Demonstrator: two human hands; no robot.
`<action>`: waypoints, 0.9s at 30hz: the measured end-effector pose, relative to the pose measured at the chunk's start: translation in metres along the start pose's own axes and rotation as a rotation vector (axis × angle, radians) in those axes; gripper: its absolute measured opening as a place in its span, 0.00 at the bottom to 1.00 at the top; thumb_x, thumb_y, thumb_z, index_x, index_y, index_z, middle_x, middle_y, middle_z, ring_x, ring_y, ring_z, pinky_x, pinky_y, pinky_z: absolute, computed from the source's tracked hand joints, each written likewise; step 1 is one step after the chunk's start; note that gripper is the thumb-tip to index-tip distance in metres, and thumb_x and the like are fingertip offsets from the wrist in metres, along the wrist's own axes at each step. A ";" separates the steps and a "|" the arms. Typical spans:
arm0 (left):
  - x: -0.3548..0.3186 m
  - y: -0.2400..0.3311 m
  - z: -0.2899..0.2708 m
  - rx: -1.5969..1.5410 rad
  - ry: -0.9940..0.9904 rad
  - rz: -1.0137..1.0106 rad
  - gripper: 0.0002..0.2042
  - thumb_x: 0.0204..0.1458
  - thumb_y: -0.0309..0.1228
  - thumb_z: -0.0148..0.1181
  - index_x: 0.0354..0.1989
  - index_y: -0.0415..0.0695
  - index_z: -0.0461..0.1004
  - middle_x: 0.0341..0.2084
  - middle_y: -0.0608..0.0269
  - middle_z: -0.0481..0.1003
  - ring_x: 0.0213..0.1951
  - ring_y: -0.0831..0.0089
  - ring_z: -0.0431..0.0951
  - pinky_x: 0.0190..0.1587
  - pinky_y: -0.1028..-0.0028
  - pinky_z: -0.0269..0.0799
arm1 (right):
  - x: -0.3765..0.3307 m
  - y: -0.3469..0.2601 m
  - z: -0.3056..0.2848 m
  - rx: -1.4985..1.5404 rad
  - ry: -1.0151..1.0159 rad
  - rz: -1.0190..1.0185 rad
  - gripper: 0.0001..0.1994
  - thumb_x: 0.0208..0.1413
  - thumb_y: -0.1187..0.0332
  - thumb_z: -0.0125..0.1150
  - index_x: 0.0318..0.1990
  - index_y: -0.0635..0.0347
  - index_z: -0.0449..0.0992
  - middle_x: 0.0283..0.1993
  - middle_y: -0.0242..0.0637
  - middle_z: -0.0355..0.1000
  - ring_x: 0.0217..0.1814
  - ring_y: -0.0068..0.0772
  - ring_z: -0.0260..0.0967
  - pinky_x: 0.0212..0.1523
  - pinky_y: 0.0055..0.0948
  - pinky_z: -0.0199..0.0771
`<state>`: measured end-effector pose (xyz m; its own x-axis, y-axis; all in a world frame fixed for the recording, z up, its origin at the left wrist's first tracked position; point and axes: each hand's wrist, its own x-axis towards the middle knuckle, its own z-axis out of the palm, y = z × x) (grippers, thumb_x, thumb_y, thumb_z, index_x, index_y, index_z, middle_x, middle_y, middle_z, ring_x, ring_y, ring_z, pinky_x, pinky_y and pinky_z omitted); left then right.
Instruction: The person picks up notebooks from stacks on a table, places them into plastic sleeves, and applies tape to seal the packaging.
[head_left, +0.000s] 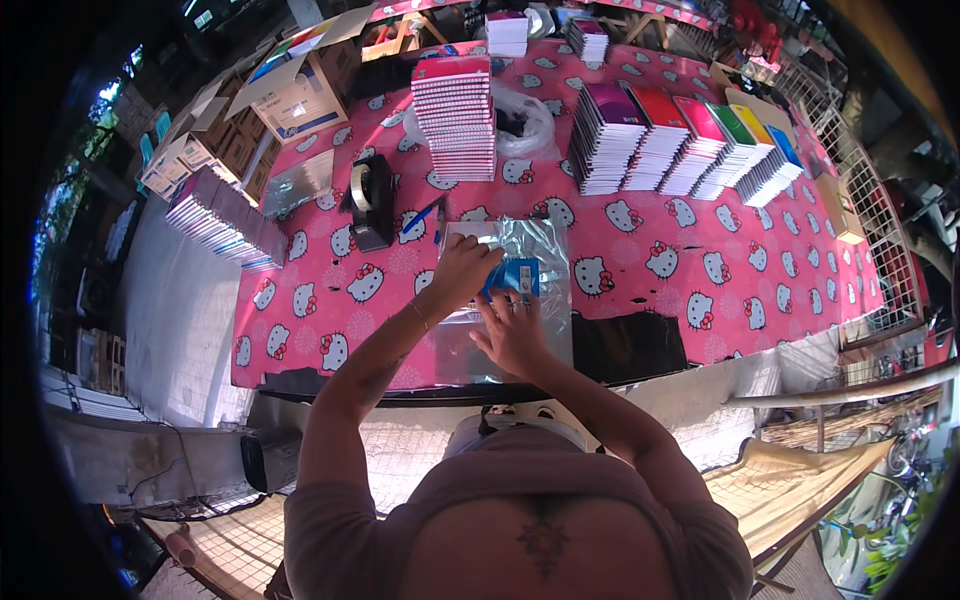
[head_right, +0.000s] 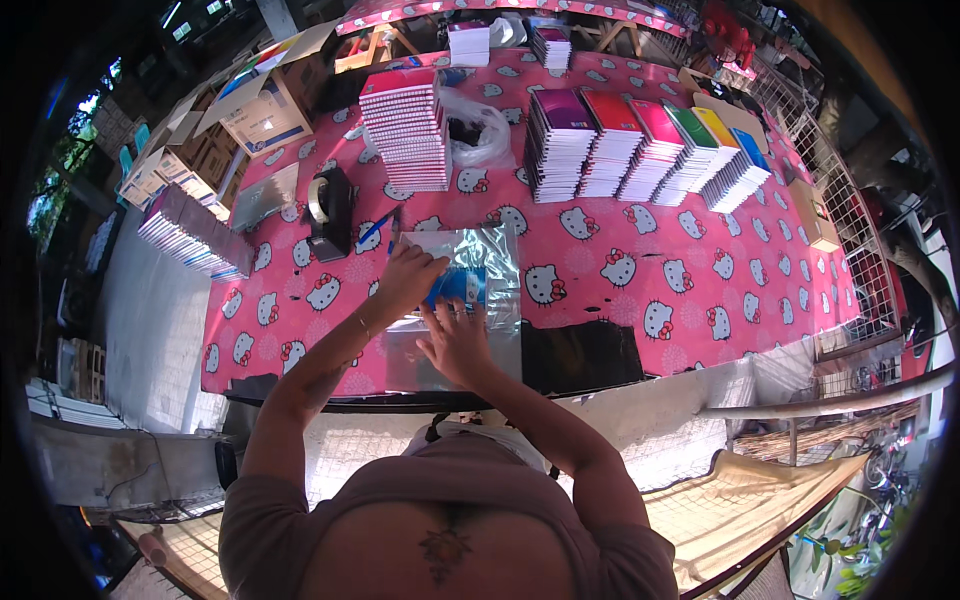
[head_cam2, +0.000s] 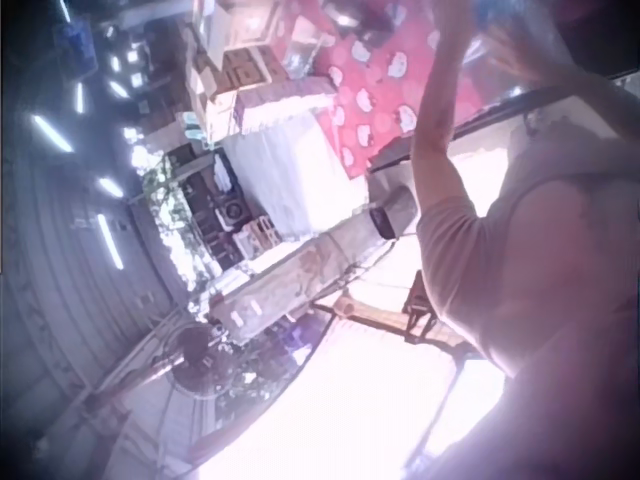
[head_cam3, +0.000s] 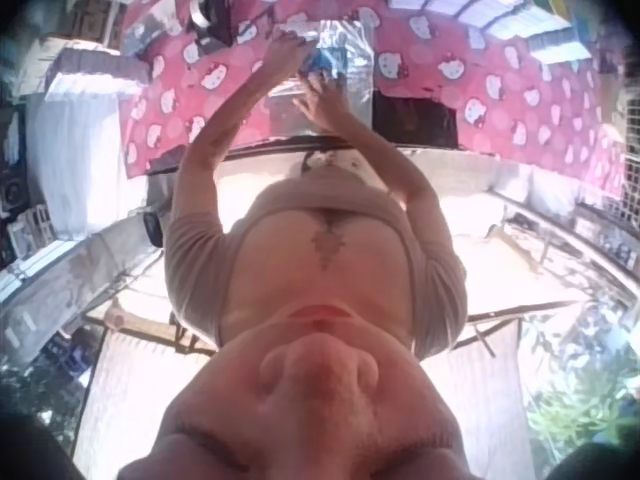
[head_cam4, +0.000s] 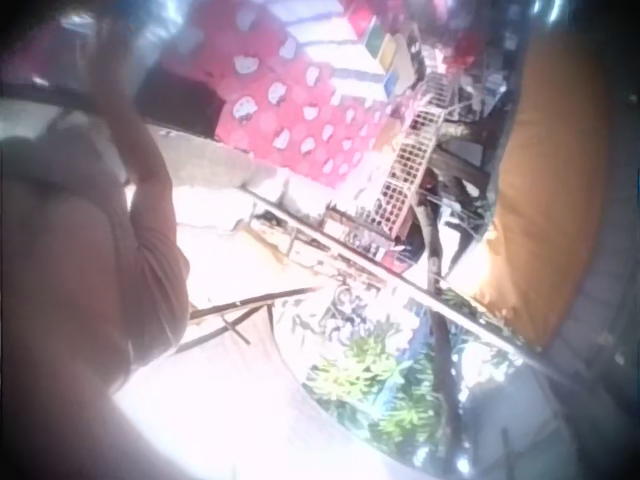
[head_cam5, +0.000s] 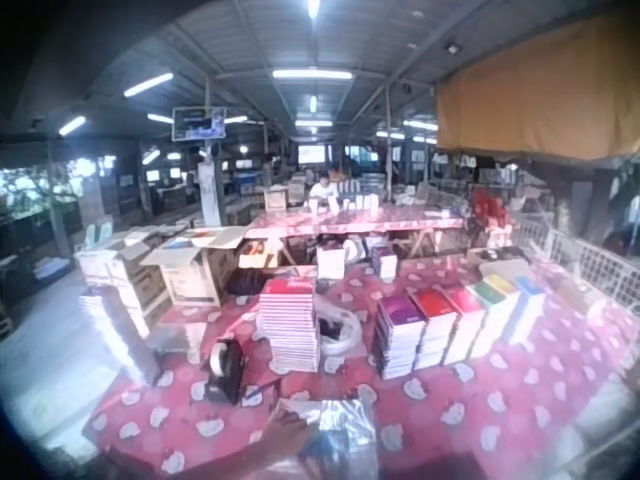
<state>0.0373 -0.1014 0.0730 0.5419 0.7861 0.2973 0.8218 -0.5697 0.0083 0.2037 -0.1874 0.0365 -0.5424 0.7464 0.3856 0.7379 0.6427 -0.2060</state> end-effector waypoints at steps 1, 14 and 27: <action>-0.005 0.007 -0.003 0.012 0.060 0.032 0.14 0.47 0.31 0.62 0.44 0.47 0.77 0.33 0.65 0.79 0.49 0.66 0.77 0.56 0.62 0.63 | -0.001 0.000 0.001 0.005 -0.009 0.015 0.34 0.52 0.52 0.65 0.64 0.57 0.67 0.65 0.44 0.60 0.64 0.48 0.59 0.61 0.61 0.58; -0.028 0.054 0.001 -0.368 -0.052 -0.269 0.09 0.51 0.29 0.58 0.41 0.45 0.76 0.39 0.55 0.80 0.41 0.55 0.81 0.40 0.59 0.77 | -0.012 0.012 0.019 0.104 -0.098 0.009 0.31 0.50 0.61 0.64 0.62 0.63 0.68 0.67 0.50 0.59 0.76 0.52 0.49 0.69 0.68 0.48; -0.046 0.065 0.011 -0.164 0.141 -0.156 0.22 0.47 0.24 0.59 0.53 0.32 0.71 0.54 0.38 0.73 0.56 0.45 0.75 0.61 0.59 0.71 | 0.011 0.028 -0.040 -0.112 0.038 -0.016 0.33 0.46 0.64 0.69 0.61 0.62 0.65 0.61 0.46 0.61 0.66 0.46 0.58 0.67 0.47 0.56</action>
<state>0.0672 -0.1722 0.0495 0.3717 0.8330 0.4098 0.8476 -0.4846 0.2161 0.2344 -0.1685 0.0712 -0.5408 0.7275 0.4223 0.7704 0.6299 -0.0985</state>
